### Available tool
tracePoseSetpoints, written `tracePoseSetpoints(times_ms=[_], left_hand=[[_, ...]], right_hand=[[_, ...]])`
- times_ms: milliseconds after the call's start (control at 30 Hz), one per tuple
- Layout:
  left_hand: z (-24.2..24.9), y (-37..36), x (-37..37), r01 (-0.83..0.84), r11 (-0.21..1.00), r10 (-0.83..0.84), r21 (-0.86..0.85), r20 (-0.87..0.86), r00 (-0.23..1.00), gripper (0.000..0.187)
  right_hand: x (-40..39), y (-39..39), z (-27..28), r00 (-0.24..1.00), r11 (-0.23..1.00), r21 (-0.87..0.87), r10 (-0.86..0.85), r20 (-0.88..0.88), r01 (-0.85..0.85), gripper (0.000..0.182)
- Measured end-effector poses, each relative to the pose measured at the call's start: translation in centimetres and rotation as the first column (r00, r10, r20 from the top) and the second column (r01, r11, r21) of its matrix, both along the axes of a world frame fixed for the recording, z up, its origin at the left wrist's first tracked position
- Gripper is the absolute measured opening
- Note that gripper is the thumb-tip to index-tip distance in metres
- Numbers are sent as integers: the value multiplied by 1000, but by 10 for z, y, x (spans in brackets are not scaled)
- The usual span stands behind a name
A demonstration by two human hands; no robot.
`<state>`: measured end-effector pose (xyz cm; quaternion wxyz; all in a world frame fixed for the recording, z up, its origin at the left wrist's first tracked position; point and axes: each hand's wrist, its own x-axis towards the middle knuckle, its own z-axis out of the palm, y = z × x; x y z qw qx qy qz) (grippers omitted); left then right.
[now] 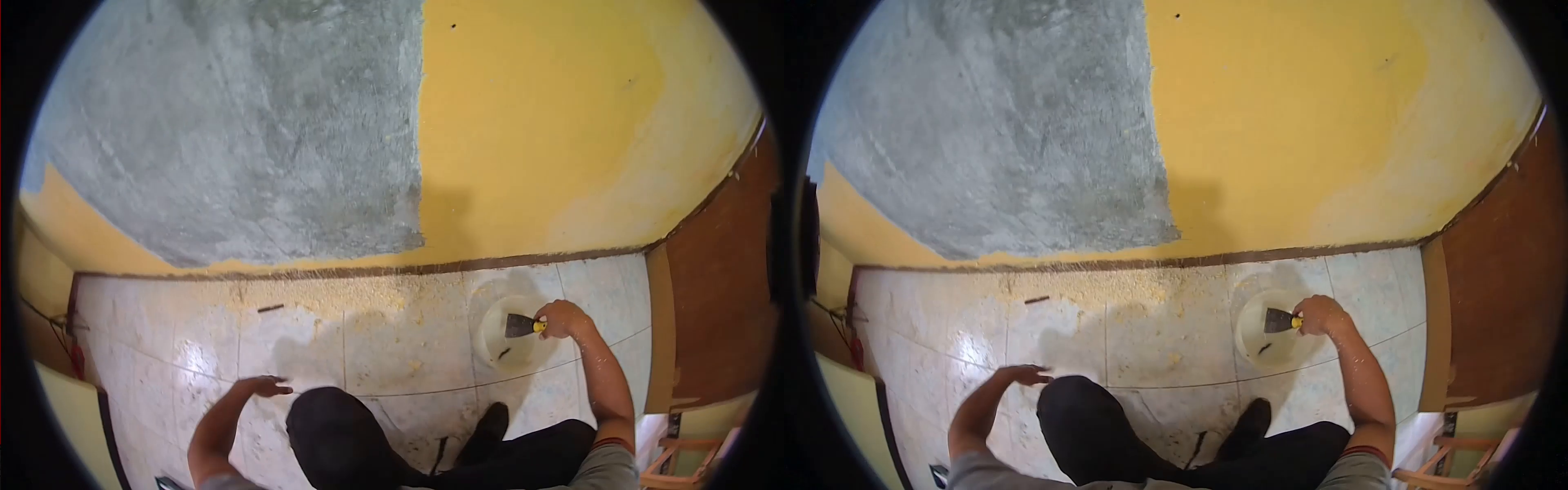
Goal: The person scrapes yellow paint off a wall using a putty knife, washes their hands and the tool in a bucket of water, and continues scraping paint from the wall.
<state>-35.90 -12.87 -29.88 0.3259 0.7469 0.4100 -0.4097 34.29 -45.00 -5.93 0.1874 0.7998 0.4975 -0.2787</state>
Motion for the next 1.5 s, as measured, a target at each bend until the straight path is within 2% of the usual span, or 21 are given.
tracePoseSetpoints(times_ms=[100,167,200,267,333,367,467,600,700,733,800,833,900,933,967,1033,1067,1167,1267,1400,1500], left_hand=[[188,-18,86,49,935,-231,351,498,836,58],[309,-47,172,-229,973,112,-24,919,379,35],[362,-59,199,-101,993,-35,62,967,251,34],[419,-78,232,169,978,-117,123,992,-44,27],[451,-106,269,97,893,-382,439,854,-353,15],[448,-119,283,112,899,-365,424,864,-346,15],[440,-151,314,-302,860,-508,412,621,-597,45],[443,-162,319,-219,917,-397,334,713,-578,46],[471,-184,311,-507,810,-382,296,921,-73,39],[477,-181,309,-540,782,-396,311,917,-44,39],[491,-172,300,-239,797,-503,555,829,245,19],[484,-155,294,-188,824,-532,535,844,67,17],[453,-89,283,76,906,-361,416,854,-374,10],[412,-107,275,-295,946,-18,-137,883,-469,21],[408,-36,301,-291,932,-354,216,719,-598,33],[406,15,356,-827,551,-594,115,750,-291,52],[399,45,377,-911,346,-739,224,663,-117,75],[375,71,419,-948,-17,-762,316,610,217,111],[338,38,454,-922,136,-469,361,843,262,120],[267,40,471,-883,188,-394,431,856,334,127],[247,44,472,-887,140,-432,440,833,345,127]], right_hand=[[10,13,-28,997,998,64,9,-78,-4,56],[-1,32,-13,1000,1000,-18,6,-30,-7,54],[-4,41,-5,999,998,-62,25,20,-24,53],[-1,45,-7,1000,998,-51,27,3,-27,52],[-10,46,2,1000,999,-39,-21,2,21,50],[-15,42,5,999,999,-17,-37,-4,37,50],[-15,26,2,997,998,28,-58,-43,59,51],[-15,23,2,989,994,37,-97,-110,101,52],[-31,27,38,991,979,186,-60,-116,81,50],[-30,42,48,992,979,198,-13,-127,38,50],[-36,50,66,952,937,308,-68,-298,163,47],[-34,52,62,934,845,530,125,-334,76,49],[-49,75,79,771,789,430,-85,-632,439,49],[-59,87,69,803,636,681,158,-575,362,43],[-66,111,71,817,534,766,216,-534,359,43],[-78,150,93,793,487,750,171,-584,448,50],[-88,167,96,802,497,757,182,-569,424,50],[-122,206,83,738,80,784,291,-608,615,57],[-167,219,37,693,-125,694,301,-655,710,55],[-207,224,37,511,-214,465,294,-808,859,51],[-205,218,36,585,-180,557,217,-781,811,48]])
